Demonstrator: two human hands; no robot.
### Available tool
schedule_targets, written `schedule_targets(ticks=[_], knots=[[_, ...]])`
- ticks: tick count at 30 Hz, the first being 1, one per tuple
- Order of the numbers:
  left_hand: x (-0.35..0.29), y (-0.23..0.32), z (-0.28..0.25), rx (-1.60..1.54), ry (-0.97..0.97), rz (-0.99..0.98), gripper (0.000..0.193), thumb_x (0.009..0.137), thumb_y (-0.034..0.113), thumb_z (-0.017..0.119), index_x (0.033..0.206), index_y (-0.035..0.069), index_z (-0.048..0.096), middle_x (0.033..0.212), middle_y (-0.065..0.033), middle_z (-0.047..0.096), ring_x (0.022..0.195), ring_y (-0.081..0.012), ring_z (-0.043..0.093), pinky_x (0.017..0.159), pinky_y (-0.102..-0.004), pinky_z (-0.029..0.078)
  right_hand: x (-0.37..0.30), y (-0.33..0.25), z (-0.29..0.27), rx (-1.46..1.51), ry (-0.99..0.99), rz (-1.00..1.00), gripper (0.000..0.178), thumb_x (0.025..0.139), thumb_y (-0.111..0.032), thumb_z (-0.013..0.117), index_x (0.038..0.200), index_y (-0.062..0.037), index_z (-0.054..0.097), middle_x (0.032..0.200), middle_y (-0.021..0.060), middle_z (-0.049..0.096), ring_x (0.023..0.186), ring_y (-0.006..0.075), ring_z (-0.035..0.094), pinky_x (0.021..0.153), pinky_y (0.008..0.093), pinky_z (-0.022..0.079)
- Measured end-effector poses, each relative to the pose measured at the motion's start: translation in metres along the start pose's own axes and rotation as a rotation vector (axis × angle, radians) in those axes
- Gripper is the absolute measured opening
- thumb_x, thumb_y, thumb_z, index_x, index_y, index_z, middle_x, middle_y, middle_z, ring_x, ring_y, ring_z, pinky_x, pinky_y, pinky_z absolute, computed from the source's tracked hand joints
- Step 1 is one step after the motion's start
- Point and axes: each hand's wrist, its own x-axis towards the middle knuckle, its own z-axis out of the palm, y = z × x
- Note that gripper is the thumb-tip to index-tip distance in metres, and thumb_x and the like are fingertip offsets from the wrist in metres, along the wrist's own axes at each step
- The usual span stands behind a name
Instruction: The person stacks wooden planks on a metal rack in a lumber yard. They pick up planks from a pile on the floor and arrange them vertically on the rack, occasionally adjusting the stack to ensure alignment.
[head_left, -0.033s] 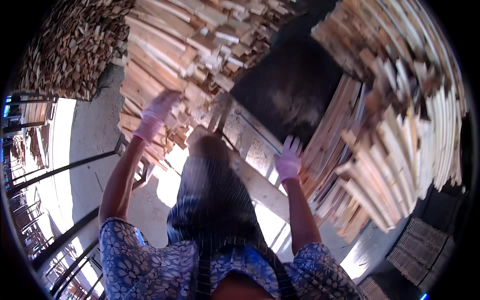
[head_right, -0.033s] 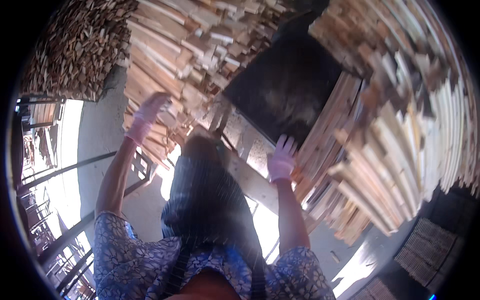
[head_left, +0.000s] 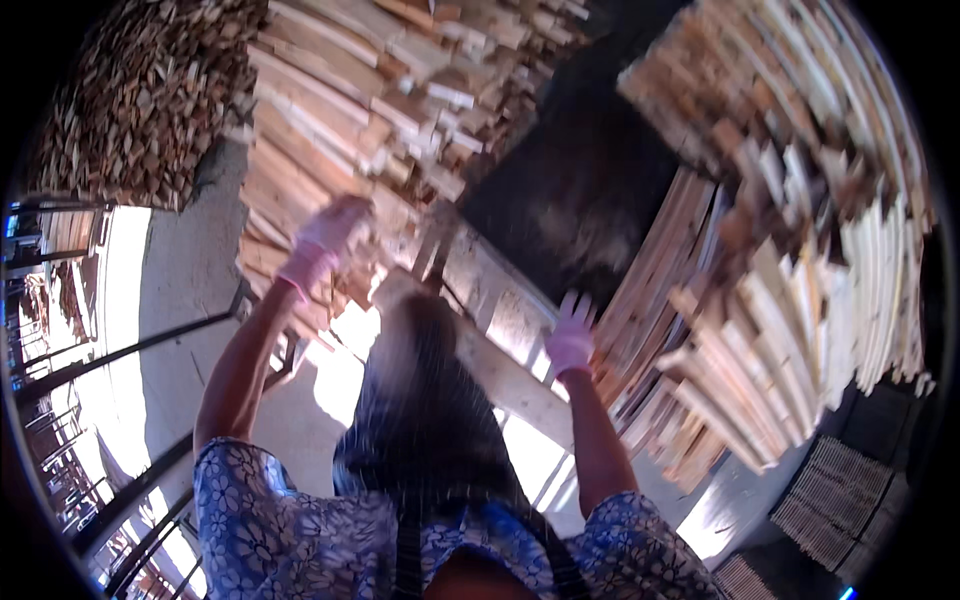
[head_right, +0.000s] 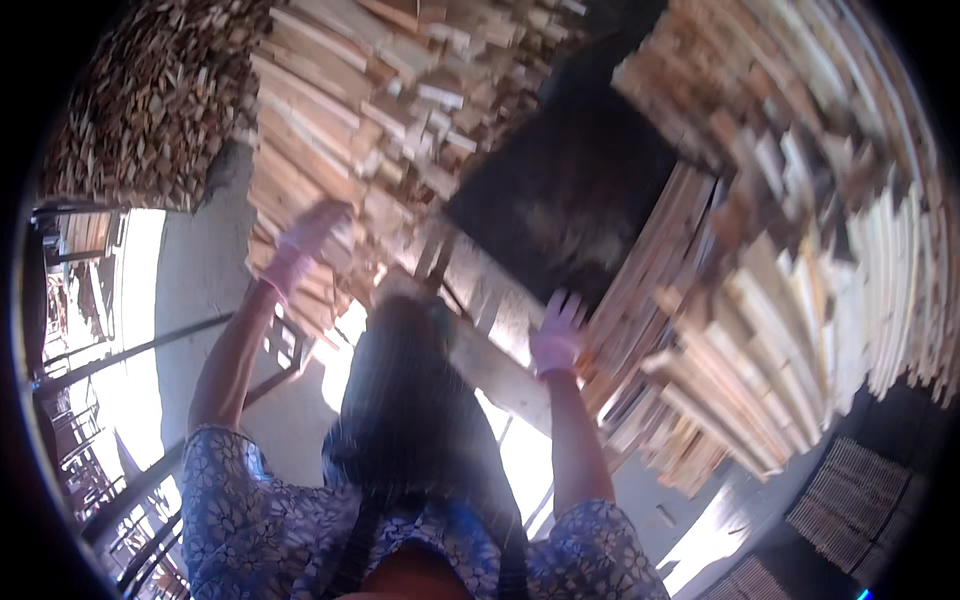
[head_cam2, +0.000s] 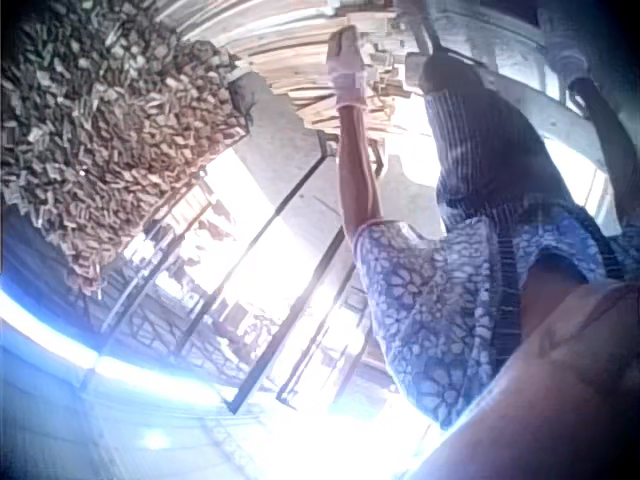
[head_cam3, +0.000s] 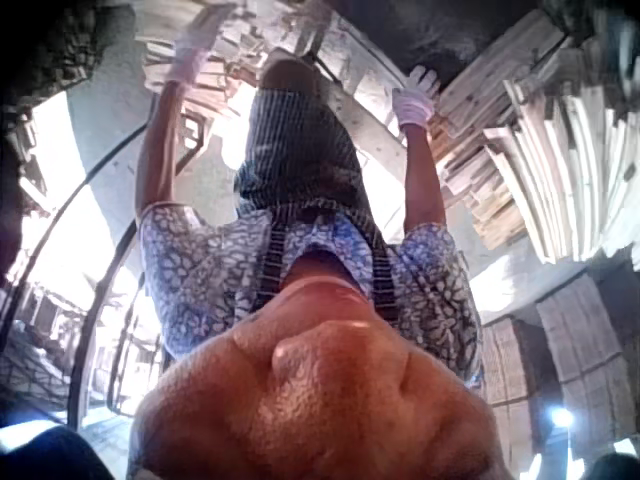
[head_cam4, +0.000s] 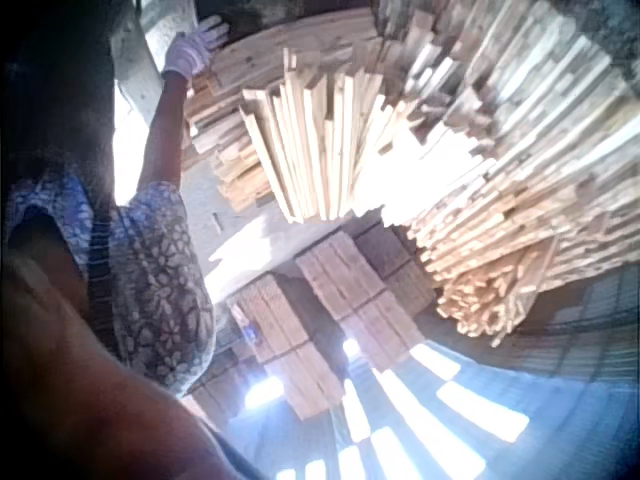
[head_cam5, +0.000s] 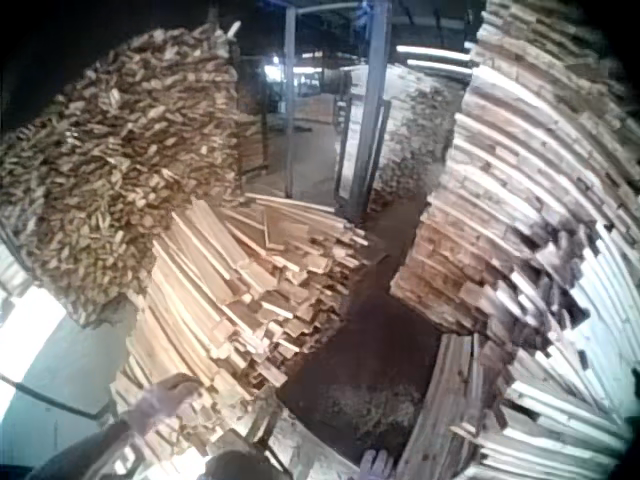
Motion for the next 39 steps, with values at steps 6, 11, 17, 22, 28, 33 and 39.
schedule_targets(ticks=[6, 11, 17, 22, 28, 33, 39], knots=[[0.066, 0.121, 0.034, 0.042, -0.225, -0.232, 0.041, 0.101, 0.043, 0.05, 0.128, 0.014, 0.063, 0.118, -0.0091, 0.069, 0.095, -0.0236, 0.07, 0.08, -0.0328, 0.057, 0.028, 0.0, -0.034, 0.209, -0.457, 0.226, 0.101, 0.078, -0.036, 0.077, 0.155, -0.006, 0.019, 0.161, 0.0248, 0.016, 0.145, 0.0467, 0.032, 0.114, 0.049, 0.04], [-0.001, 0.144, 0.085, 0.203, -0.188, 0.176, 0.033, 0.094, 0.017, 0.055, 0.126, 0.011, 0.062, 0.13, -0.0154, 0.059, 0.105, -0.0372, 0.065, 0.09, -0.0442, 0.054, 0.068, -0.008, -0.05, 0.5, -0.747, 0.103, 0.053, 0.084, -0.047, 0.07, 0.12, -0.0074, 0.069, 0.117, 0.0131, 0.071, 0.109, 0.0276, 0.066, 0.093, 0.0453, 0.052], [-0.037, 0.226, 0.064, -0.168, -0.212, -0.413, 0.025, 0.098, 0.023, 0.059, 0.113, 0.006, 0.069, 0.108, -0.0121, 0.068, 0.098, -0.0257, 0.067, 0.086, -0.0364, 0.053, 0.023, -0.146, -0.159, 1.034, -0.281, -0.564, 0.041, 0.101, -0.028, 0.056, 0.135, -0.0045, 0.056, 0.128, 0.0208, 0.063, 0.121, 0.0306, 0.06, 0.103, 0.0348, 0.047], [0.037, 0.38, 0.036, -0.061, -0.103, -0.46, 0.03, 0.097, 0.031, 0.061, 0.112, 0.006, 0.07, 0.088, -0.008, 0.069, 0.084, -0.0158, 0.065, 0.077, -0.0322, 0.052, -0.024, -0.079, -0.299, 0.889, -0.432, -0.308, 0.052, 0.101, -0.041, 0.054, 0.138, -0.0039, 0.056, 0.136, 0.0189, 0.061, 0.123, 0.0319, 0.059, 0.106, 0.0364, 0.044], [0.126, 0.586, 0.039, 0.036, -0.08, 0.557, 0.018, 0.095, 0.003, 0.06, 0.112, 0.001, 0.065, 0.109, -0.0129, 0.064, 0.1, -0.0274, 0.065, 0.086, -0.0346, 0.053, -0.049, 0.063, -0.462, 0.821, 0.068, -0.257, 0.049, 0.1, -0.04, 0.057, 0.136, -0.0068, 0.057, 0.13, 0.0191, 0.064, 0.12, 0.0334, 0.061, 0.103, 0.0408, 0.048], [0.207, 0.769, 0.012, -0.019, 0.033, 0.946, 0.019, 0.093, 0.003, 0.061, 0.112, -0.001, 0.063, 0.109, -0.0128, 0.062, 0.1, -0.027, 0.063, 0.088, -0.0341, 0.051, -0.081, 0.134, -0.686, 0.922, 0.566, -0.183, 0.047, 0.096, -0.034, 0.064, 0.134, -0.0064, 0.059, 0.125, 0.0219, 0.066, 0.118, 0.0364, 0.063, 0.102, 0.0425, 0.049], [0.34, 0.931, 0.026, 0.401, -0.026, 0.836, 0.043, 0.096, 0.037, 0.053, 0.126, 0.006, 0.061, 0.126, -0.0168, 0.06, 0.117, -0.0363, 0.058, 0.097, -0.0444, 0.047, 0.032, 0.218, -0.884, 0.525, 0.904, -0.091, 0.051, 0.097, -0.043, 0.058, 0.132, -0.006, 0.06, 0.125, 0.0231, 0.065, 0.12, 0.034, 0.062, 0.101, 0.0441, 0.05]])
